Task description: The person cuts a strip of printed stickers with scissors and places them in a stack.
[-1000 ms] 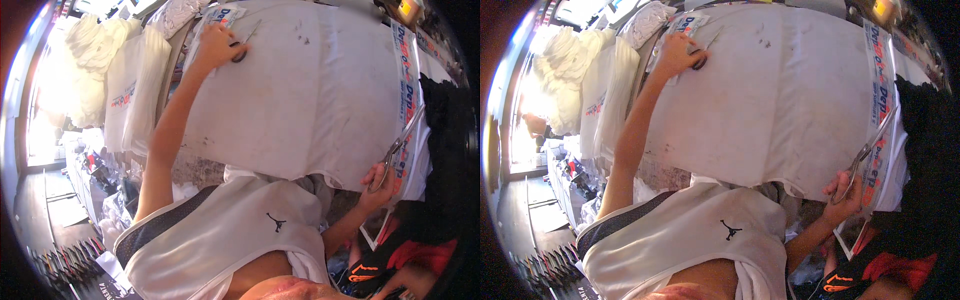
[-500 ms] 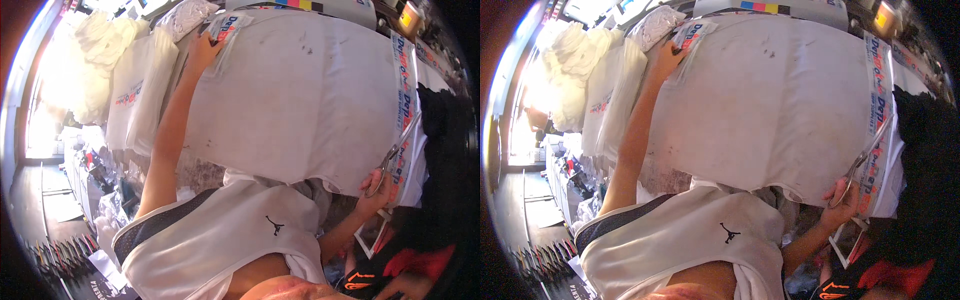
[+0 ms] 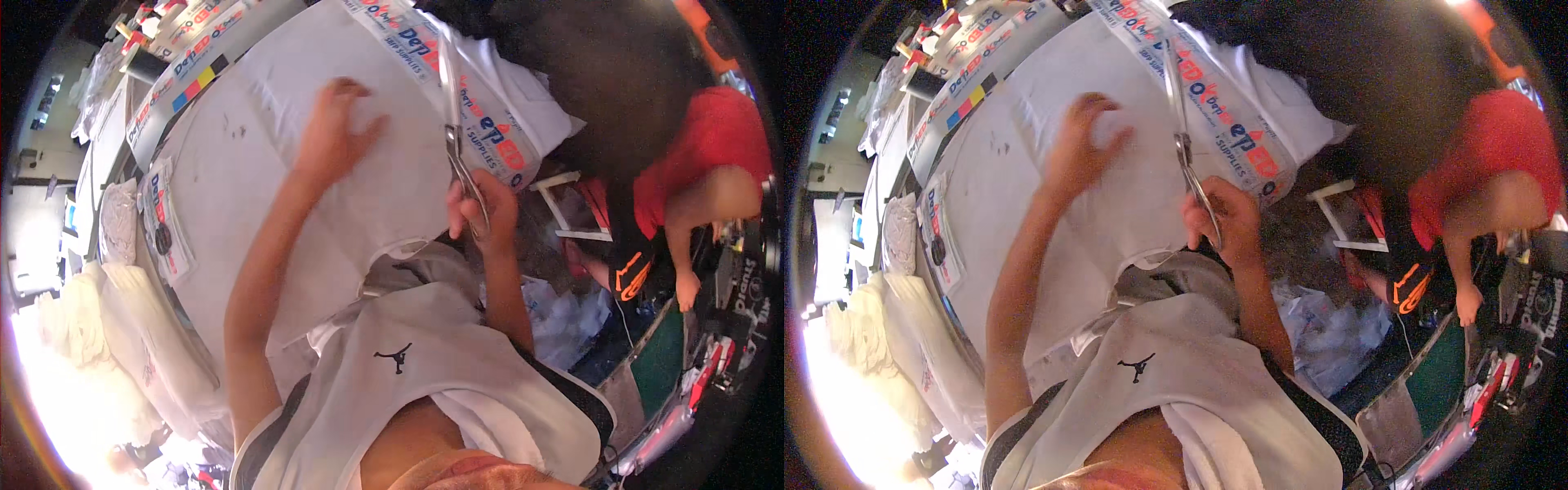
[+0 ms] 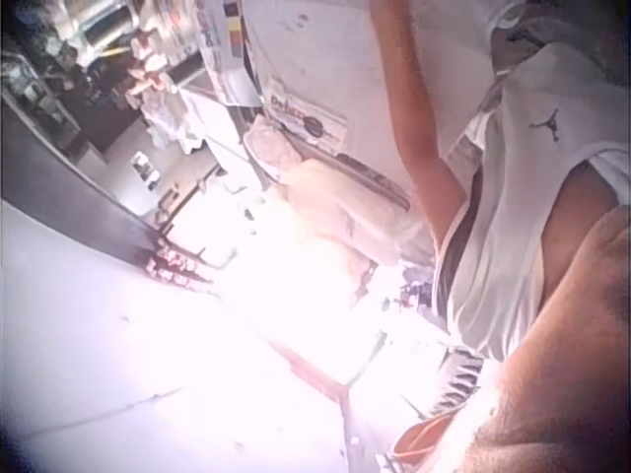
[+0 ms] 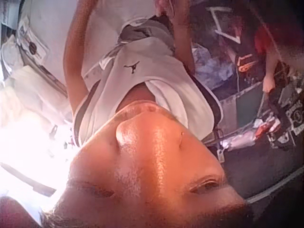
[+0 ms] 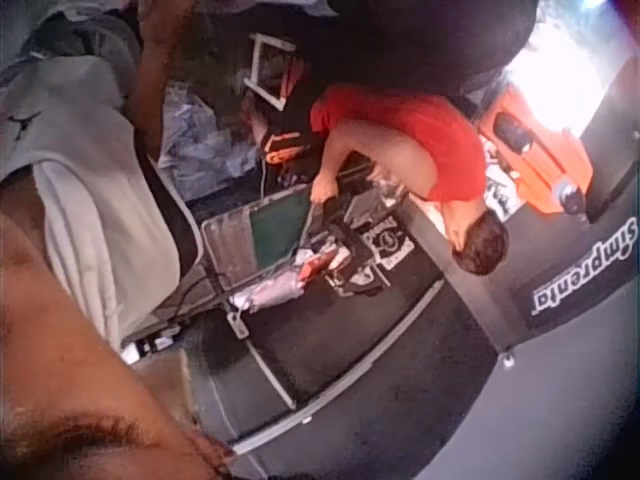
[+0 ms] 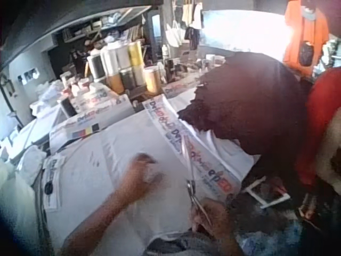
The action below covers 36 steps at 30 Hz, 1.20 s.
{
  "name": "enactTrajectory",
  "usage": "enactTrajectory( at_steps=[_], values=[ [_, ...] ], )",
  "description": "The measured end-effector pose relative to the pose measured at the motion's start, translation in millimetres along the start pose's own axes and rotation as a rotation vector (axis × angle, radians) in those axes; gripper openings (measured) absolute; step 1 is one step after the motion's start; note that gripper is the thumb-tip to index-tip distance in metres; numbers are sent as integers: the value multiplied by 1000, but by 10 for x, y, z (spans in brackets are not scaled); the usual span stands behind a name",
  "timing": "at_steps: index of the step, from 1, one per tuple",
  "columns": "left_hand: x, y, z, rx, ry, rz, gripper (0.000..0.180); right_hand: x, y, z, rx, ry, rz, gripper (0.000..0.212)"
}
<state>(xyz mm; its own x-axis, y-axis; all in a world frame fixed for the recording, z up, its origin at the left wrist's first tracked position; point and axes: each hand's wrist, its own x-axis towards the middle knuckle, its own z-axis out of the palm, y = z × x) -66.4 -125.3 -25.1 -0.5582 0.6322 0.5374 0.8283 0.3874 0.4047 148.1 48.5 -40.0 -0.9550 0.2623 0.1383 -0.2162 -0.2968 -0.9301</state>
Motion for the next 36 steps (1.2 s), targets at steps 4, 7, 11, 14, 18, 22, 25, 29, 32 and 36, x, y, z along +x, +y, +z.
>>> enactTrajectory(
  at_steps=[4, 7, 11, 14, 18, 22, 25, 29, 32, 36],
  values=[
    [409, 812, 522, -47, -152, 130, 54, -393, -97, -256, -48, 161, -105, 50],
    [556, 792, 767, 49, -138, 111, 59, -594, -249, -409, -110, 319, -87, 59],
    [743, 565, 921, 124, -204, 108, 48, -741, -270, -522, -104, 396, -77, 59],
    [804, 464, 926, 83, -204, 147, 34, -743, -238, -541, -68, 381, -32, 58],
    [1006, 312, 835, -197, -262, -136, 21, -718, -123, -581, 21, 314, -56, 53],
    [1245, 421, 593, -183, 68, 11, 47, -728, -85, -669, 64, 225, -61, 52],
    [1291, 368, 563, 22, 45, 211, 45, -720, -82, -633, 53, 291, -59, 53],
    [1029, 284, 775, 284, -175, 422, 25, -740, -62, -684, 25, 249, -32, 53],
    [791, 445, 896, 81, -117, 281, 37, -747, -53, -654, -8, 284, -30, 54],
    [748, 364, 978, 86, -86, 159, 44, -742, -54, -628, -7, 282, 11, 53]
  ],
)
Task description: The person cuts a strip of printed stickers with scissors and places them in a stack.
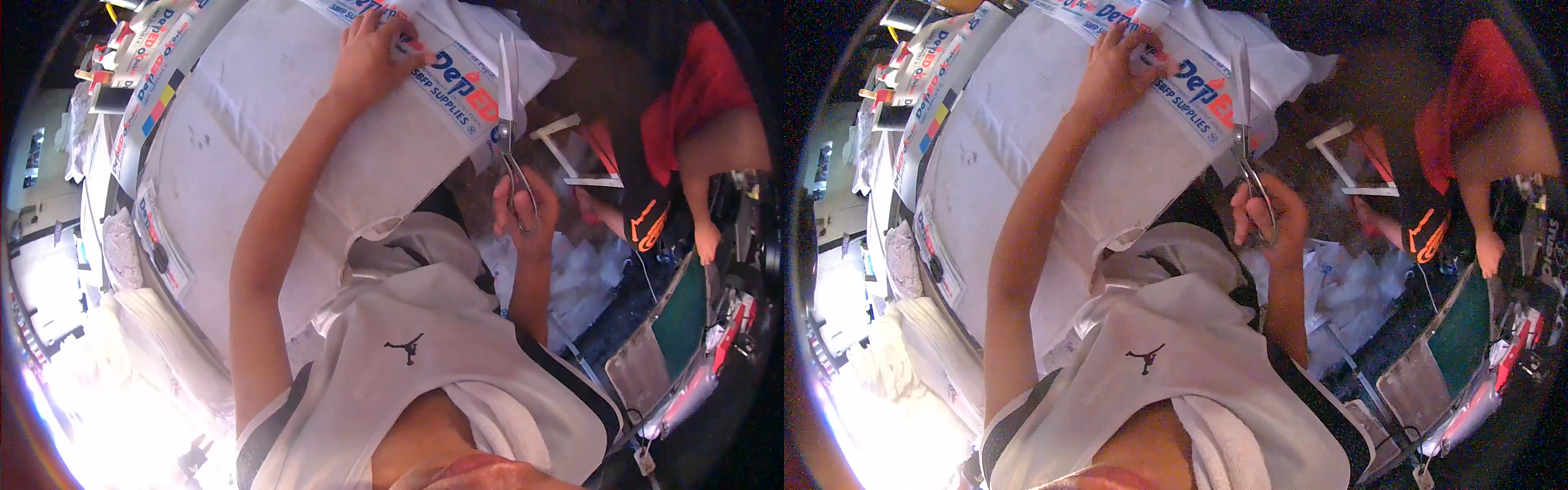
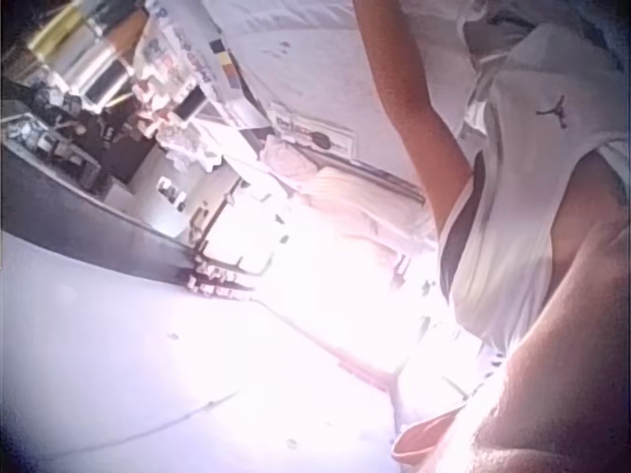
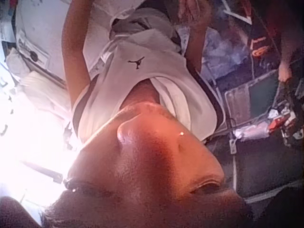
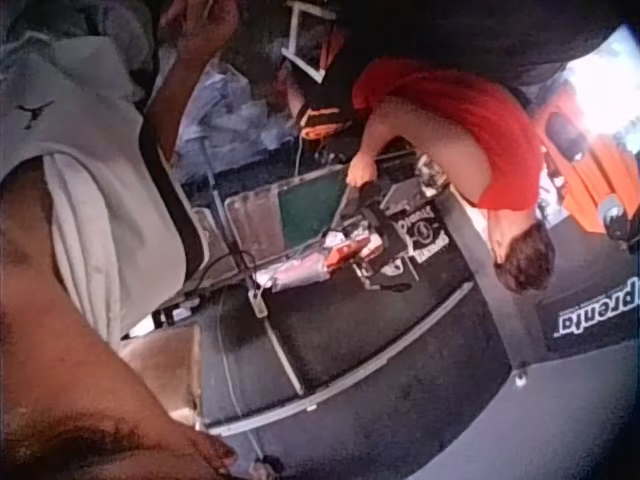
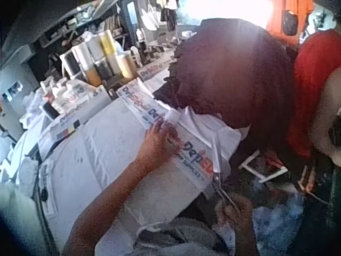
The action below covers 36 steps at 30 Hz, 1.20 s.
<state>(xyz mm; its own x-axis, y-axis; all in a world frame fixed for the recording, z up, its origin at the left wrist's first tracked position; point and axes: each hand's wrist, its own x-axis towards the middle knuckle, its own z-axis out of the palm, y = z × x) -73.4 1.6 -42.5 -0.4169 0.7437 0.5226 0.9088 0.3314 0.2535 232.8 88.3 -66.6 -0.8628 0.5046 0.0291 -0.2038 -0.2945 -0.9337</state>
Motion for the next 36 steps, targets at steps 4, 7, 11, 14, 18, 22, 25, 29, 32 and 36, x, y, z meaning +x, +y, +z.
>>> enactTrajectory(
  at_steps=[4, 7, 11, 14, 18, 22, 25, 29, 32, 36],
  values=[
    [48, -124, 132, -63, 16, -43, 38, -9, 7, 7, 33, -10, -22, 52],
    [85, -148, 199, -164, 86, -1, 26, -50, 0, -70, 45, -22, -8, 51],
    [178, -188, -23, -207, 133, -9, 21, -64, -3, -79, 46, 9, -37, 51],
    [200, -55, -355, -208, 159, -100, 24, -62, -19, -86, 45, 21, -30, 50],
    [-143, 96, -823, -417, -27, -327, 32, -150, -93, -58, -49, 99, -19, 55],
    [-737, -28, -1379, -499, -194, -416, 25, -87, -108, -52, -52, -31, 48, 63],
    [-1266, -190, -1838, -687, -264, -272, 20, -23, -141, 77, -101, -168, 142, 69],
    [-2086, -368, -2388, -719, -187, -487, 12, 77, -225, 325, -80, -518, 251, 73],
    [-2576, -418, -2748, -689, -189, -647, 8, 16, -233, 515, -111, -729, 423, 76],
    [-2909, -392, -3157, -561, -346, -806, 16, -51, -82, 739, -187, -928, 496, 75]
  ],
)
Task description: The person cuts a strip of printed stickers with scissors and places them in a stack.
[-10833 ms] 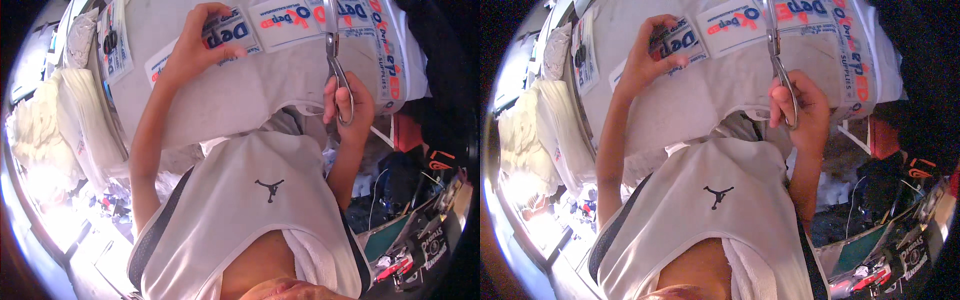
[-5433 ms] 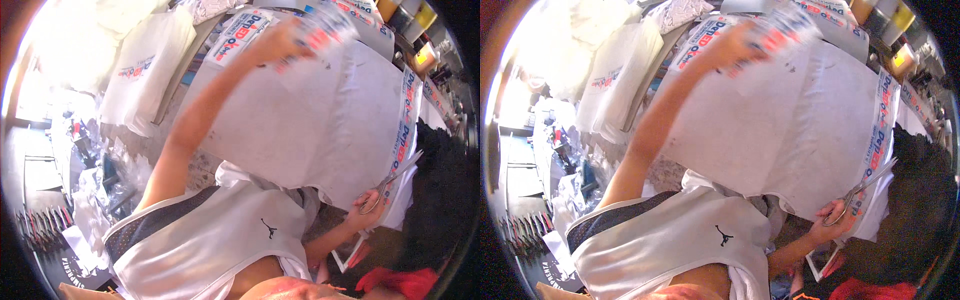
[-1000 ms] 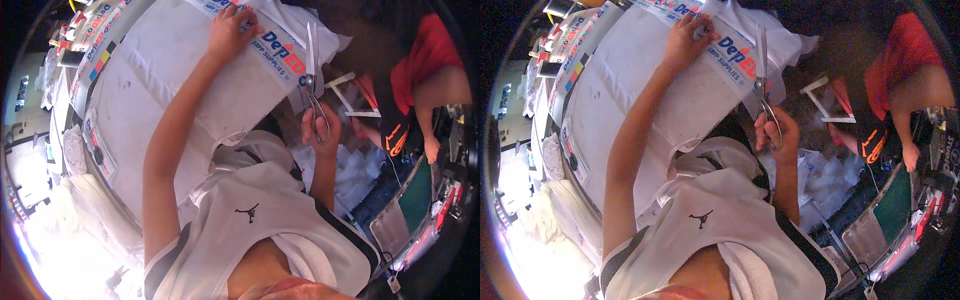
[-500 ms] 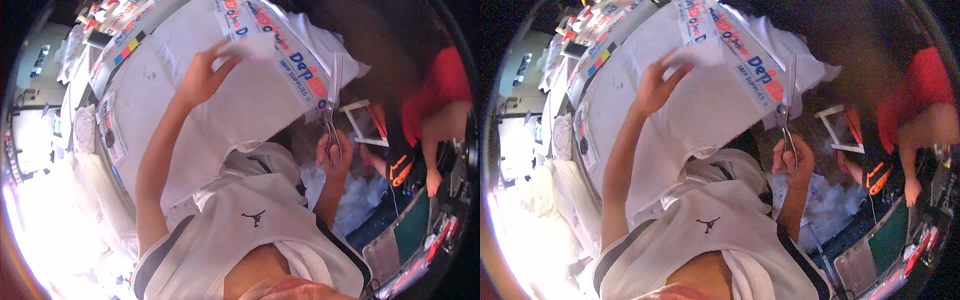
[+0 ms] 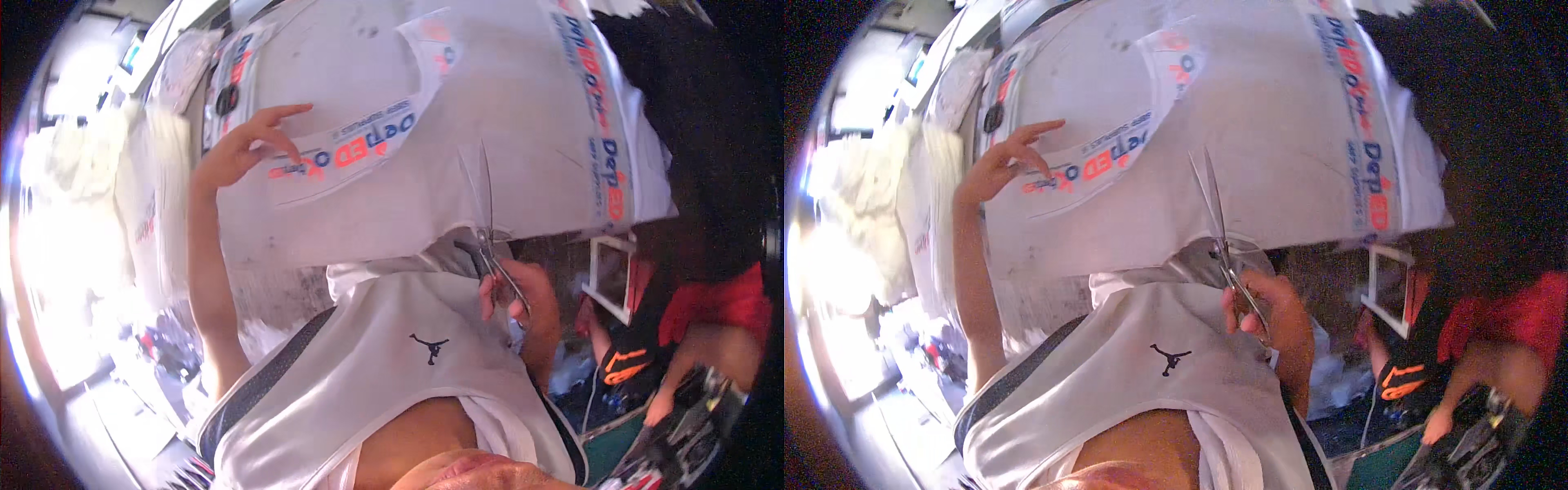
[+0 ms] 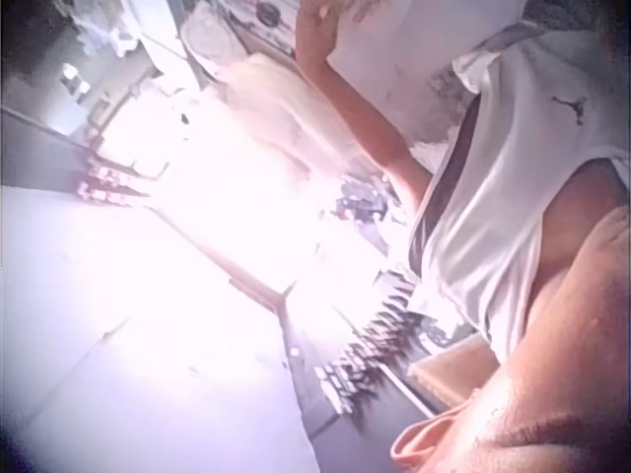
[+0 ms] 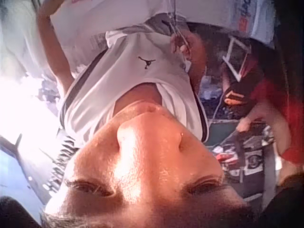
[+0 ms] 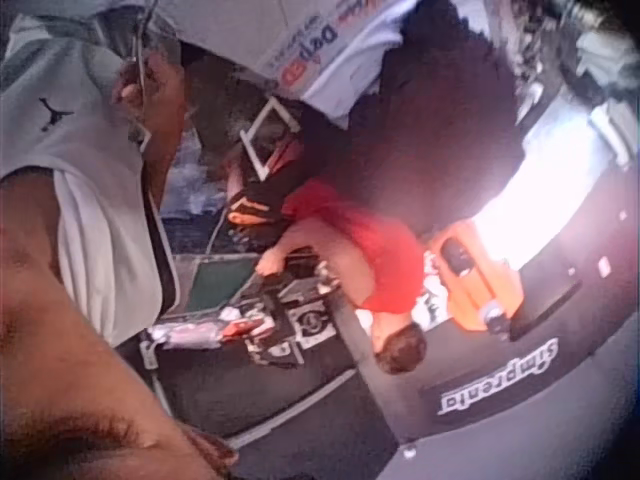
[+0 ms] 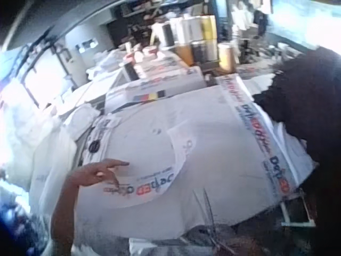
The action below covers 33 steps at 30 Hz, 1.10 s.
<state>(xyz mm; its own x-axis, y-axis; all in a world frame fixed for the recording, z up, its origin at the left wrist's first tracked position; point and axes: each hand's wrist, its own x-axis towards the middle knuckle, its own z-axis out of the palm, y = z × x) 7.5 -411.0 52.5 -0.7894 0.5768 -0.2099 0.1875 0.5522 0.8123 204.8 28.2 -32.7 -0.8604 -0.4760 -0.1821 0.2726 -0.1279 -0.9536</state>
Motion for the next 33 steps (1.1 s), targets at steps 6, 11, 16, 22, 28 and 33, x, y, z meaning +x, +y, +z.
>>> enactTrajectory(
  at_steps=[6, 11, 16, 22, 28, 33],
  values=[
    [113, -20, -174, 550, 250, 11, 28, 310, -89, 226, -20, 20, 110, 71],
    [1125, 68, 721, 268, 394, 372, 31, 425, -27, 238, -65, 43, 99, 68],
    [1406, 90, 1111, 523, 315, 576, 45, 336, -41, 224, -102, 100, 129, 57],
    [1339, -60, 1100, 385, 281, 514, 51, 328, 11, 200, -192, 52, 127, 38],
    [1380, -317, 1067, 245, 228, 537, 35, 442, -12, 195, -204, 124, 253, 25],
    [1515, -492, 1126, 343, 291, 594, 37, 460, -103, 158, -181, 103, 273, 26]
  ],
)
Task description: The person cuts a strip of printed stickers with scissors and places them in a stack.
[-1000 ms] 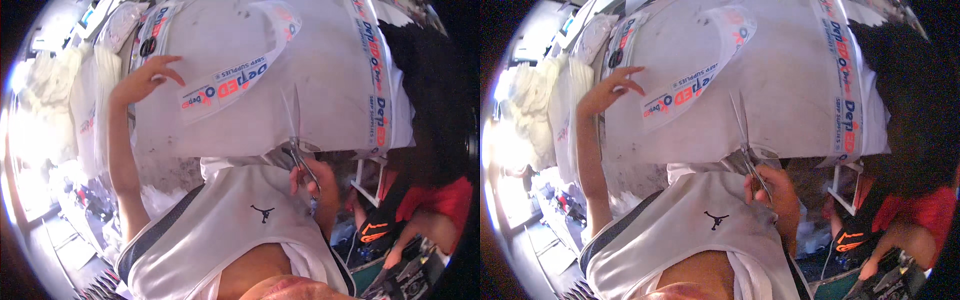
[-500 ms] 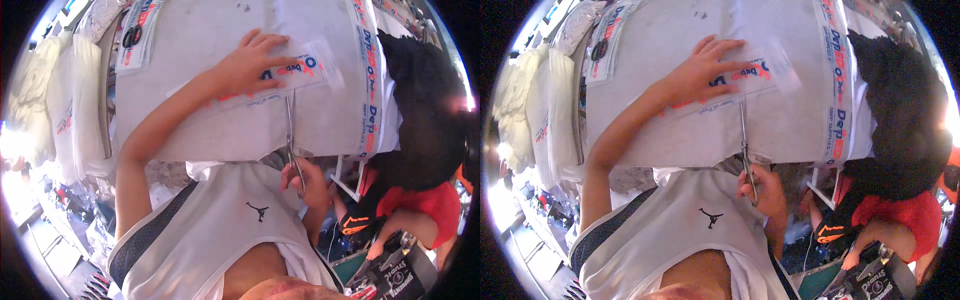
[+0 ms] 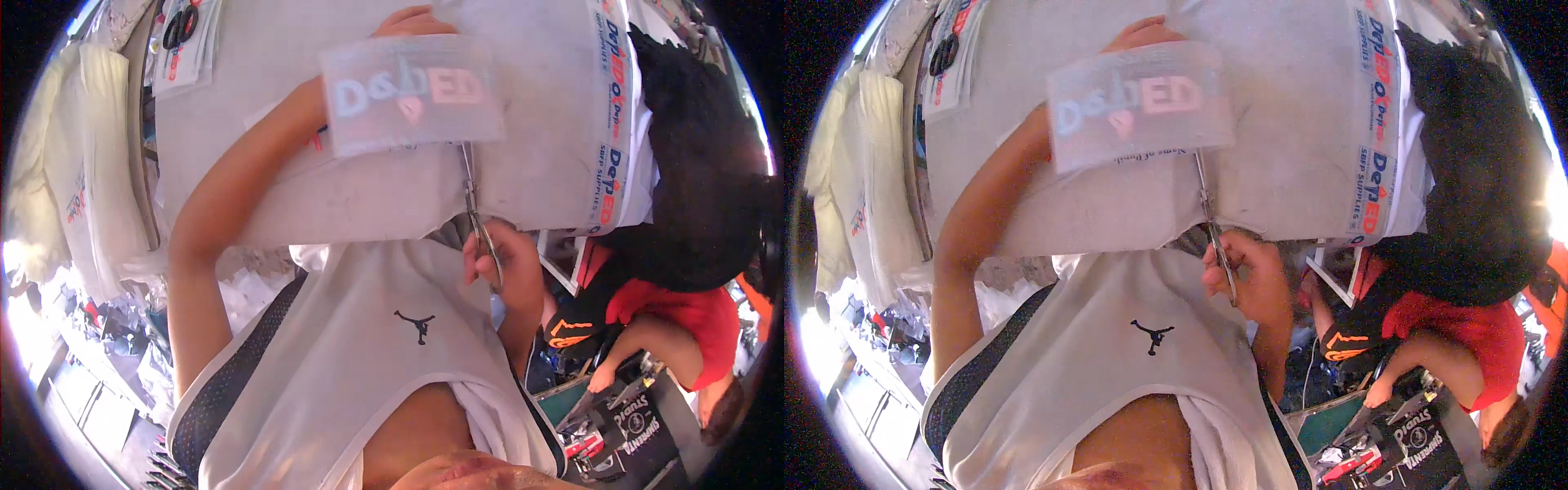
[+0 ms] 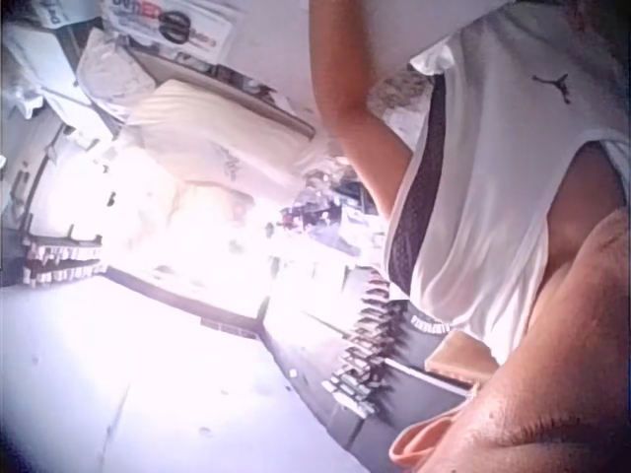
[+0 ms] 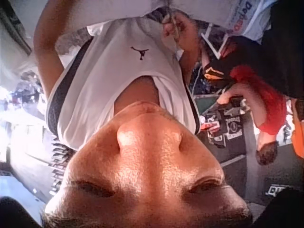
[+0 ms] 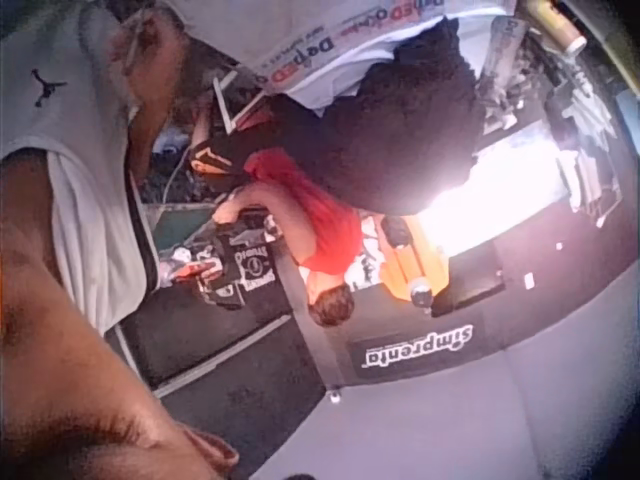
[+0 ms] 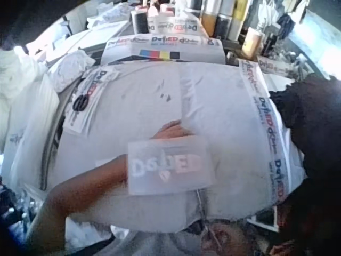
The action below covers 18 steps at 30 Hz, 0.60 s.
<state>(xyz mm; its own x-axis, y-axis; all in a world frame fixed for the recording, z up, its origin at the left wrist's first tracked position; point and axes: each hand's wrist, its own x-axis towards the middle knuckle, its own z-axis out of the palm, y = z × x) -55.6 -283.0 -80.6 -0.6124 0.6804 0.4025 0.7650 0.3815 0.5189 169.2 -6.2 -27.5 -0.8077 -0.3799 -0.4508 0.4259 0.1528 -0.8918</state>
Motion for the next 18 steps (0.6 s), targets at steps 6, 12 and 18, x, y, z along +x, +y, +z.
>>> enactTrajectory(
  at_steps=[6, 12, 18],
  values=[
    [220, 212, -179, -134, -65, 75, 43, 10, -5, 45, -35, 31, -59, 30],
    [274, 426, -289, -199, -114, -124, 52, 29, -3, 47, -60, 23, -54, 43],
    [684, 757, -527, -280, -368, -437, 68, 34, -23, 57, -29, 11, -48, 47]
  ],
)
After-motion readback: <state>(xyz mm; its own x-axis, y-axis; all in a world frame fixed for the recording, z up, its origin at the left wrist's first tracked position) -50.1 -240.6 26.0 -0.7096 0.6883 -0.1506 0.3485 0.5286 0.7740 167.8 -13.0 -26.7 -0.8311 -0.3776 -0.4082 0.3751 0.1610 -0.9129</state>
